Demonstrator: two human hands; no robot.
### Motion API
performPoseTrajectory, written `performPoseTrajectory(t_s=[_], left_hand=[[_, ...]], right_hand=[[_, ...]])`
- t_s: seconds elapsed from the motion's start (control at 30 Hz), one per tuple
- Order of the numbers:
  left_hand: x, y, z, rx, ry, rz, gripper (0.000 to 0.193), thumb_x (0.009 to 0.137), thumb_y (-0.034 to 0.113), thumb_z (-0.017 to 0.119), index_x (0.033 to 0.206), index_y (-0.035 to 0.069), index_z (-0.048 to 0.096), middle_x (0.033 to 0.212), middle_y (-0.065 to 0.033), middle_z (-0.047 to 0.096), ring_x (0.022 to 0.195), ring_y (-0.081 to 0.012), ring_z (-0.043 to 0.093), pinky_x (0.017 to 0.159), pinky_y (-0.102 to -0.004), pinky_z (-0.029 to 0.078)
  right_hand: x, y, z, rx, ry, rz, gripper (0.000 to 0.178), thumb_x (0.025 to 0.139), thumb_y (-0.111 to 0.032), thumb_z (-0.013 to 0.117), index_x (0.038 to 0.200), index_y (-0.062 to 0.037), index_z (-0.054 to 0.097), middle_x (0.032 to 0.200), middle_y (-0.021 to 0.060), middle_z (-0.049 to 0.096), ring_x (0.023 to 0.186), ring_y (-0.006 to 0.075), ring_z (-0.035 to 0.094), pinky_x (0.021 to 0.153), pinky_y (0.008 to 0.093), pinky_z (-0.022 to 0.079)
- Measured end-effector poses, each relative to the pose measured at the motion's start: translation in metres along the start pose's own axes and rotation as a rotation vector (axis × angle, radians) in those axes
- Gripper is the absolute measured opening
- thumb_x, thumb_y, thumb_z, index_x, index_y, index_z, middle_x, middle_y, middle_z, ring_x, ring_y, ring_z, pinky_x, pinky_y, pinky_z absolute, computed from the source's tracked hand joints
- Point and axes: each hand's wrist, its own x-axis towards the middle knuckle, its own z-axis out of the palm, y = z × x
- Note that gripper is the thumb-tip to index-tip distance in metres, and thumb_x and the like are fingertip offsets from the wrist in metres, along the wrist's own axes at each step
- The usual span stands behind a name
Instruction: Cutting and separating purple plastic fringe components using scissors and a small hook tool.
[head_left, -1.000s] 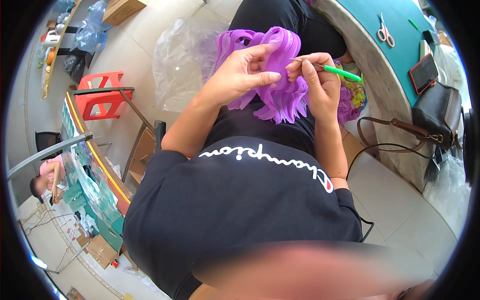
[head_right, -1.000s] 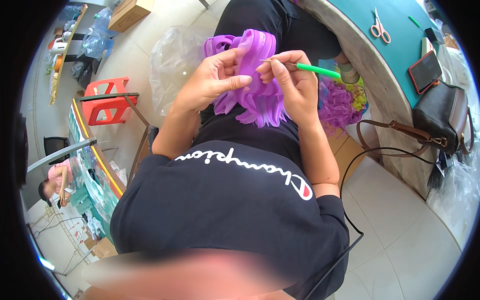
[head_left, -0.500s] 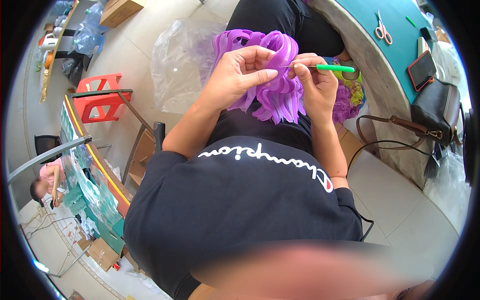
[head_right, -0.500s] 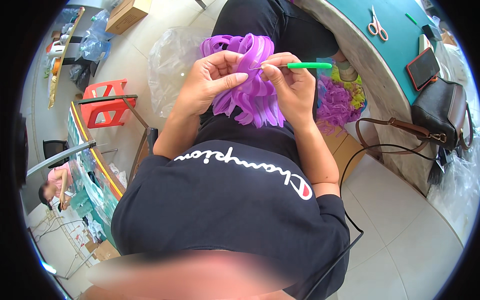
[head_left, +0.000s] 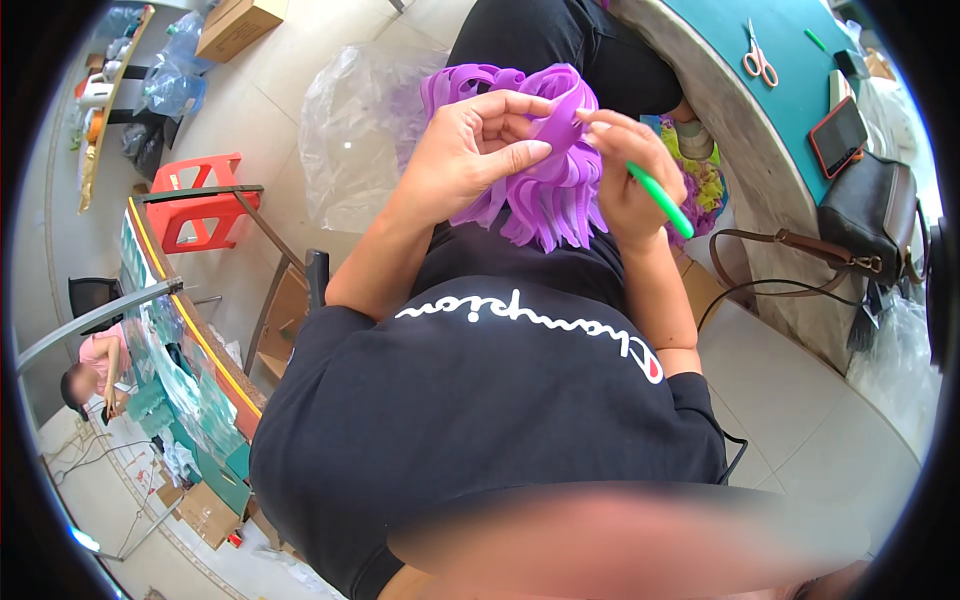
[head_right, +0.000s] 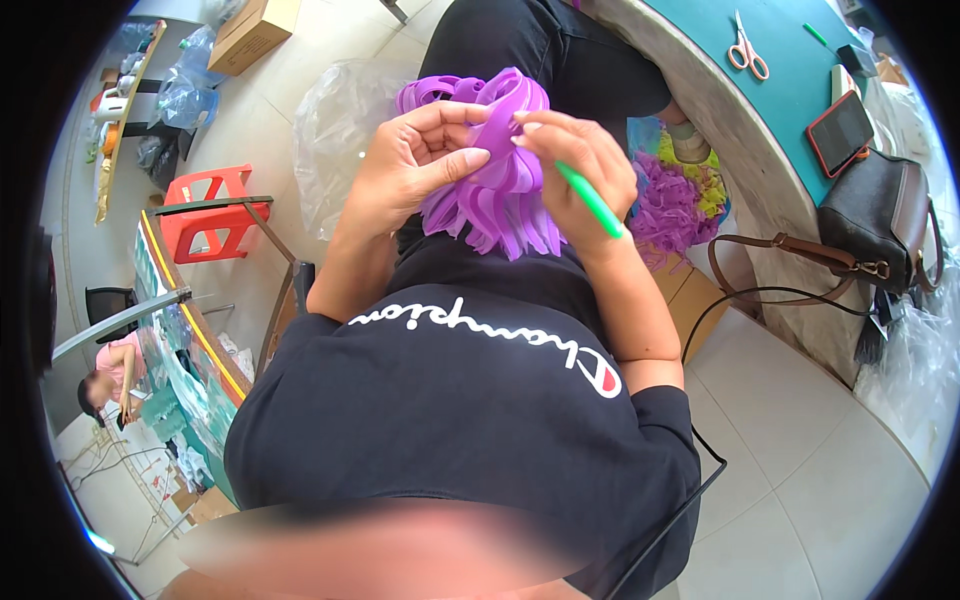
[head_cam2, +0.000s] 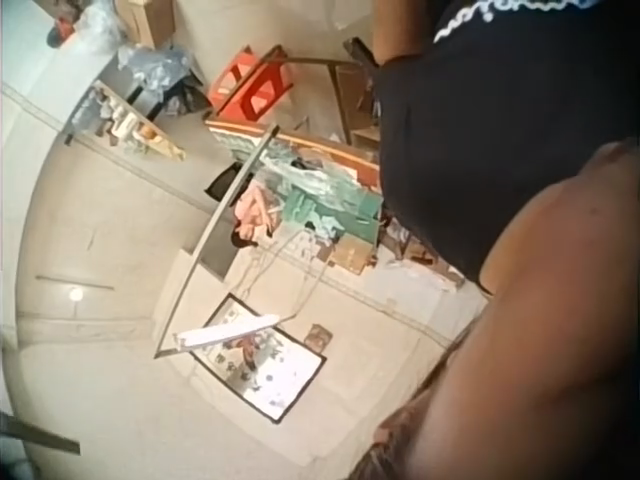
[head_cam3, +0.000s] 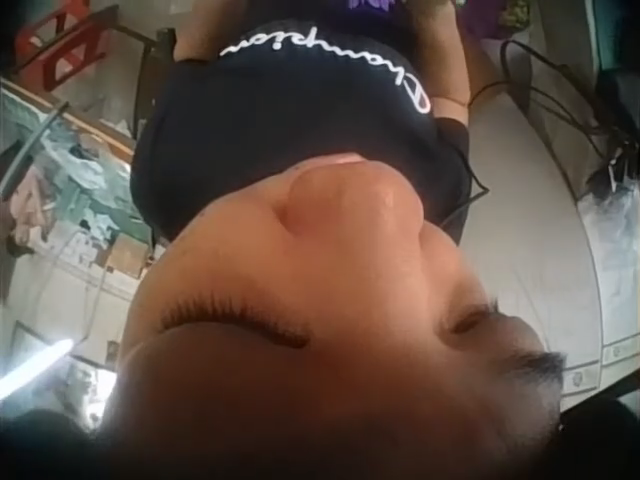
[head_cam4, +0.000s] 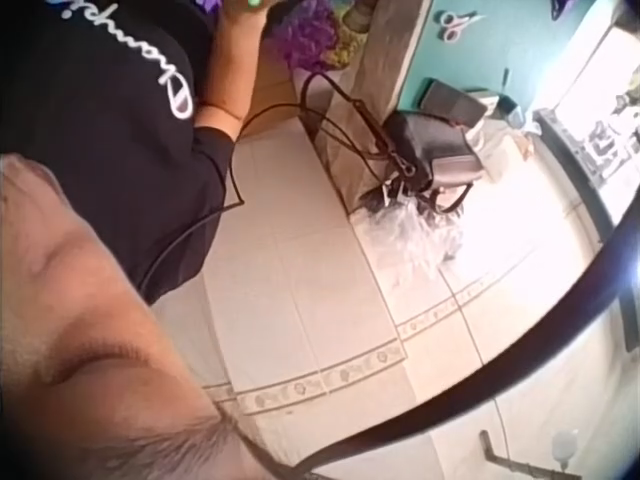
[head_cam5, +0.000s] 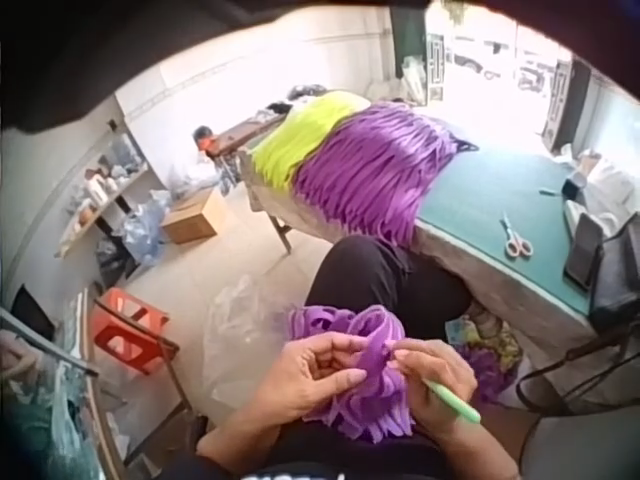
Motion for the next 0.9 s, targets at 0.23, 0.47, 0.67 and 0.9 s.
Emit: performPoseTrajectory(t_s=[0.23, 0.47, 0.67, 0.9], left_hand=[[0.003, 0.007, 0.002, -0.083, -0.06, -0.067, 0.031, 0.086, 0.01, 0.067, 0.113, -0.002, 0.06, 0.094, -0.006, 0.066, 0.085, -0.0091, 0.063, 0.079, -0.0219, 0.05], [0.006, -0.016, -0.001, -0.188, -0.028, -0.09, 0.022, 0.088, 0.012, 0.066, 0.106, 0.001, 0.061, 0.089, -0.0016, 0.065, 0.079, -0.0056, 0.06, 0.067, -0.019, 0.046], [0.006, -0.013, 0.009, -0.267, 0.048, -0.05, 0.013, 0.087, 0.007, 0.066, 0.098, 0.003, 0.06, 0.087, -0.0043, 0.066, 0.075, -0.009, 0.063, 0.066, -0.025, 0.053], [0.002, -0.009, 0.012, -0.232, 0.083, -0.01, 0.014, 0.087, 0.007, 0.065, 0.098, 0.002, 0.058, 0.085, -0.0059, 0.067, 0.073, -0.0113, 0.064, 0.067, -0.0268, 0.055]], right_hand=[[0.015, -0.002, -0.005, 0.083, -0.076, -0.05, 0.009, 0.086, 0.001, 0.062, 0.094, 0.0002, 0.058, 0.089, 0.0187, 0.069, 0.076, 0.024, 0.068, 0.065, 0.027, 0.054], [-0.001, -0.013, -0.003, 0.186, -0.131, 0.062, 0.009, 0.086, 0.001, 0.063, 0.095, 0.0021, 0.06, 0.092, 0.0179, 0.067, 0.08, 0.023, 0.067, 0.071, 0.0277, 0.053], [-0.008, -0.017, 0.006, 0.316, 0.078, 0.347, 0.008, 0.086, -0.001, 0.065, 0.092, 0.004, 0.062, 0.096, 0.0154, 0.064, 0.085, 0.0197, 0.063, 0.076, 0.0272, 0.05], [-0.007, -0.02, 0.006, 0.269, 0.071, 0.355, 0.009, 0.084, -0.002, 0.067, 0.091, 0.0034, 0.064, 0.094, 0.0147, 0.065, 0.086, 0.0197, 0.063, 0.076, 0.027, 0.049]])
